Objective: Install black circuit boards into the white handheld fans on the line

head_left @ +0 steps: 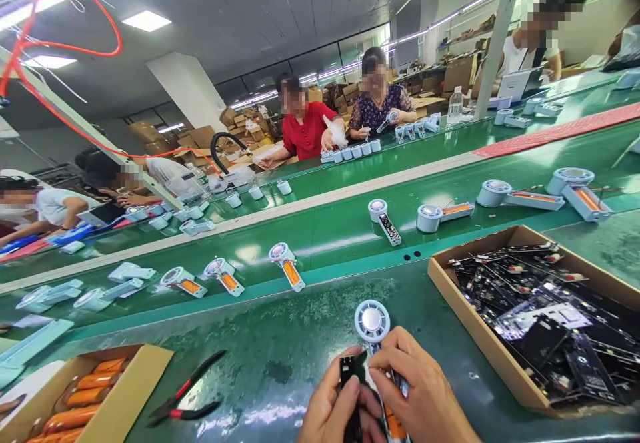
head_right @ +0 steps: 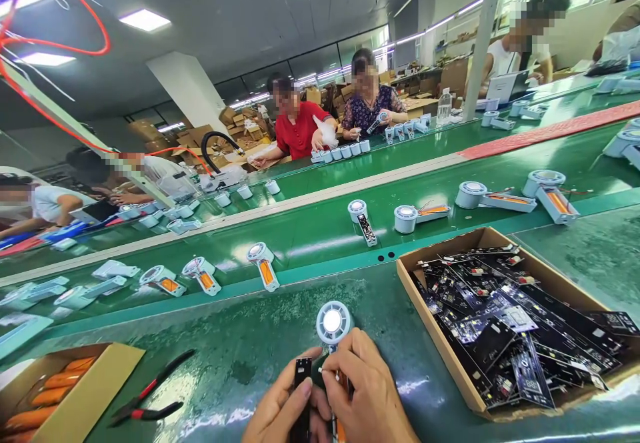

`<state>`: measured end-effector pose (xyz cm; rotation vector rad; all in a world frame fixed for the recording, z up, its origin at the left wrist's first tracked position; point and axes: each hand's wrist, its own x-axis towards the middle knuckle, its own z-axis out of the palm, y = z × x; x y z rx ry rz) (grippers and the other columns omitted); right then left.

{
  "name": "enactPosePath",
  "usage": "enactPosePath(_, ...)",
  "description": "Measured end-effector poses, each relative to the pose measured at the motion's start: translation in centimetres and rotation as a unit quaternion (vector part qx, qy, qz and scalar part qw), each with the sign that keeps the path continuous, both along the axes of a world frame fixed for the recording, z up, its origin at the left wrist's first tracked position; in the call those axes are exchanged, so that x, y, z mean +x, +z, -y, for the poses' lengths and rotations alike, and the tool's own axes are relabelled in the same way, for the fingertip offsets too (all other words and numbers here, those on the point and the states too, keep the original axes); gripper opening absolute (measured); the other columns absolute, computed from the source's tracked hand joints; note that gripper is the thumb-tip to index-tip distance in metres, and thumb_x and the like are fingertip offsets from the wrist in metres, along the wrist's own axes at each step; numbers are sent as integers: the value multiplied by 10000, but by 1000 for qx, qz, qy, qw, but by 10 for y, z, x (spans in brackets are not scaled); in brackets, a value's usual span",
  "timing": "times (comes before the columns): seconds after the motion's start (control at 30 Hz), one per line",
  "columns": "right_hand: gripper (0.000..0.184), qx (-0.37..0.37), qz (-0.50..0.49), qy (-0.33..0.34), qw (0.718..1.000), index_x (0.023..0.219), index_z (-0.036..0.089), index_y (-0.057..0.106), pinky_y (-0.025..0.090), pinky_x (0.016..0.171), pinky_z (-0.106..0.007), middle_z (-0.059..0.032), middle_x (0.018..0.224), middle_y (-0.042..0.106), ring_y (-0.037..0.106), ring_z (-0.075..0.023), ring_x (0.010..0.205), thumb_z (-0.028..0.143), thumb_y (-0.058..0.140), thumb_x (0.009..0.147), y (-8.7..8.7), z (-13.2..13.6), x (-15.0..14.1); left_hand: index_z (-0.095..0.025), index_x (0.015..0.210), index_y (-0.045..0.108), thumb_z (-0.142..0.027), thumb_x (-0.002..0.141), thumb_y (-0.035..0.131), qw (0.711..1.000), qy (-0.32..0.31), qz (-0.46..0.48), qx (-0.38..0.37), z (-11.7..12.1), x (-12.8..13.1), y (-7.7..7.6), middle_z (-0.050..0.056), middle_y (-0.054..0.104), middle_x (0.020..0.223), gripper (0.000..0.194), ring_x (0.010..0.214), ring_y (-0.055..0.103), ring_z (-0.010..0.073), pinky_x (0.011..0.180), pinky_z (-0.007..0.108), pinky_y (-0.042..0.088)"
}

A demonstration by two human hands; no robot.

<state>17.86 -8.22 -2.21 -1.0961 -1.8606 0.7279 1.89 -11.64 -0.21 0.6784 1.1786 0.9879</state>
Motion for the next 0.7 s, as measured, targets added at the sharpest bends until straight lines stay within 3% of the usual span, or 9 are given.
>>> enactPosePath(0.13,195,0,5,17,1000,834,213,639,493,664,-255,-14,818,558,603,-154,758,115,511,943,-1,1,1,-194,1076,697,-465,708,855,990,136,26,9,-4,-2,6,50,785,823,484,634,733,196,487,235,513)
enactPosePath(0.23,197,-3,2,26,1000,840,213,640,485,650,-251,-12,819,550,595,-146,737,121,506,949,1,1,2,-212,956,733,-391,629,925,968,244,40,36,-13,-12,6,40,803,897,419,769,745,183,688,261,582)
enactPosePath(0.3,200,-7,-3,30,1000,836,216,636,481,647,-249,-9,814,546,593,-143,729,132,503,960,2,0,2,-215,958,733,-397,620,929,961,270,7,63,-17,-25,2,33,800,954,432,879,729,175,797,247,565)
enactPosePath(0.43,190,-5,-13,32,999,855,225,637,479,653,-254,-7,817,547,592,-152,753,164,506,977,3,0,2,-218,1177,669,-511,743,803,946,199,-244,77,-10,-59,-5,41,770,976,540,946,696,205,901,298,513)
enactPosePath(0.57,191,3,-8,22,1000,835,223,630,476,654,-249,-4,808,544,593,-150,755,140,514,961,3,2,2,-263,1231,683,-507,866,624,830,88,-531,148,1,-88,-9,89,675,1186,443,1125,634,317,1016,496,464)
enactPosePath(0.63,196,13,2,16,1000,817,221,625,470,638,-246,-1,792,544,590,-147,738,121,519,948,4,3,1,-292,1235,698,-467,900,583,772,22,-607,190,1,-93,-10,107,627,1311,395,1248,564,349,1061,558,427)
enactPosePath(0.7,202,31,9,6,999,807,223,625,464,618,-246,2,772,549,584,-147,717,107,524,937,4,2,-1,-316,1248,693,-414,898,604,737,-33,-637,223,-3,-90,-10,105,642,1322,374,1269,552,362,1046,582,433)
